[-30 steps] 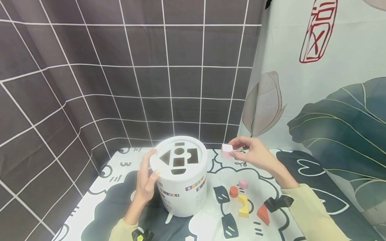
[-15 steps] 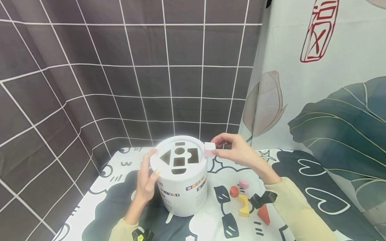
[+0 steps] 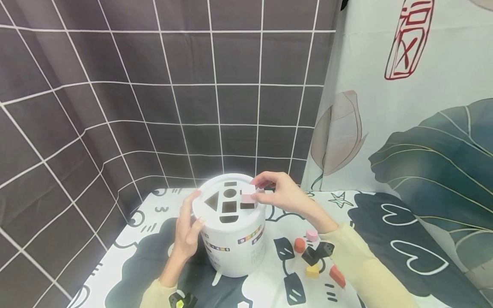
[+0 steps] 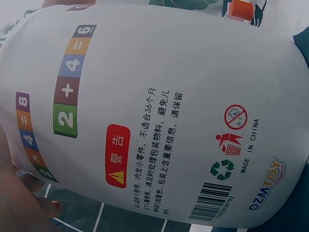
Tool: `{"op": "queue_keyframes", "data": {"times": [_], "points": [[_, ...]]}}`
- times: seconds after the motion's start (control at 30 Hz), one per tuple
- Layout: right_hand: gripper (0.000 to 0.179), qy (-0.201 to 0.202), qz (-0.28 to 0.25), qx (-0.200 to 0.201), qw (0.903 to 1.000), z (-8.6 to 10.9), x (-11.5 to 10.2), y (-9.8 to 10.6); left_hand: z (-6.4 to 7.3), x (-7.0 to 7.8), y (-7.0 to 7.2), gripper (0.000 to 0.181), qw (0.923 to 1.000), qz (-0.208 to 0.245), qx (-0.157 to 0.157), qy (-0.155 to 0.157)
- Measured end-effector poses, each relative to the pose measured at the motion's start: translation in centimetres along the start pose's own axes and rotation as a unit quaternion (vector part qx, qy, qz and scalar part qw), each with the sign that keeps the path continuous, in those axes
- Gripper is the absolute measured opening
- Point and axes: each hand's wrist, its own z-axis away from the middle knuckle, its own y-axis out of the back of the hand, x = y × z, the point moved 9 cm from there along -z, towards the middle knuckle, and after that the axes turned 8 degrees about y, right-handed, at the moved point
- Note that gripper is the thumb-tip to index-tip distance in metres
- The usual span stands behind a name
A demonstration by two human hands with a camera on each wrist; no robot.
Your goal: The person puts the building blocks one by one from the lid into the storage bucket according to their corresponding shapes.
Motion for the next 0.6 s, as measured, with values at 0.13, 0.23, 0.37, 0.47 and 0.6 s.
{"op": "queue_keyframes", "data": {"times": [0.13, 0.23, 0.37, 0.47, 0.6], "points": [[0.024, -0.005, -0.003, -0.008, 0.9999, -0.4, -0.2, -0.7, 0.0, 0.0, 0.0, 0.068, 1.0000, 0.000, 0.000, 0.000], [0.024, -0.007, -0.005, -0.010, 0.9999, -0.7, -0.2, -1.2, 0.0, 0.0, 0.0, 0.068, 1.0000, -0.001, -0.001, 0.001], [0.023, -0.006, -0.007, -0.014, 0.9999, -1.0, -0.3, -1.9, 0.0, -0.1, 0.0, 0.068, 1.0000, -0.001, -0.002, 0.004], [0.024, -0.009, -0.006, -0.018, 0.9998, -1.2, -0.4, -2.4, 0.0, -0.1, 0.0, 0.068, 1.0000, -0.001, -0.003, 0.006], [0.025, -0.010, -0.005, -0.024, 0.9996, -1.4, -0.6, -3.0, 0.0, 0.0, -0.1, 0.068, 1.0000, 0.000, -0.003, 0.005]]}}
